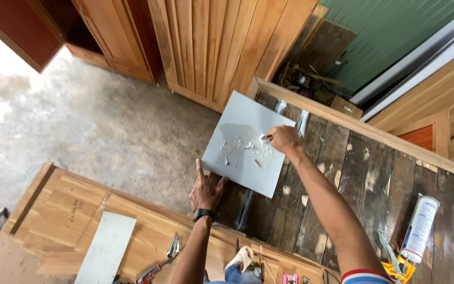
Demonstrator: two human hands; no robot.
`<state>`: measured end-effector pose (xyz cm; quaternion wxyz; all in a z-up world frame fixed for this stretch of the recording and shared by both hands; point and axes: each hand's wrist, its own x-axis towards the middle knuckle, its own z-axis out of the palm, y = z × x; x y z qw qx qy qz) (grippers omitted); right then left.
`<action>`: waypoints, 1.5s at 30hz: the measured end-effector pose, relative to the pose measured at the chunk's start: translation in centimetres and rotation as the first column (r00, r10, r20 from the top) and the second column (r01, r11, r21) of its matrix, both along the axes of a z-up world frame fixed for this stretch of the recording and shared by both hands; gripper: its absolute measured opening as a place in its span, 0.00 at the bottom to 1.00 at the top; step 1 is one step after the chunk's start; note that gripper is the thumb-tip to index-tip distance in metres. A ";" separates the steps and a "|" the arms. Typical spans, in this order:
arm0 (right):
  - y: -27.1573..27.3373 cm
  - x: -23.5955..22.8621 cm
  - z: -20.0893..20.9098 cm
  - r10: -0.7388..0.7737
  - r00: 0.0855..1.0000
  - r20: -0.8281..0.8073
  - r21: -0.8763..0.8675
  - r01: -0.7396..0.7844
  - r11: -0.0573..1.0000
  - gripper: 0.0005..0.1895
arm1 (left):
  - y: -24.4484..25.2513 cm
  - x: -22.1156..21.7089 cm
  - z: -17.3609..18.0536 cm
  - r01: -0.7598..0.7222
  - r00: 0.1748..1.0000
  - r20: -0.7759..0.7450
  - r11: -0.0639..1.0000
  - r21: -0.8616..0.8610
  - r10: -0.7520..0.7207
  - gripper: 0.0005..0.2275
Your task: The person prepares a white putty mixture on a board and then uses a small scraper to apply it into the gaps between wooden slats on the top of a wooden cabinet.
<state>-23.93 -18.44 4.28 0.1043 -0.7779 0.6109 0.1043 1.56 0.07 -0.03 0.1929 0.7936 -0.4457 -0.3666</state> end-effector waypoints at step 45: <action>-0.7 -12.8 -1.0 -0.220 0.967 0.126 -0.167 0.239 0.957 0.12 | -0.1 -1.3 -0.7 -0.063 0.981 0.188 0.998 0.031 0.056 0.48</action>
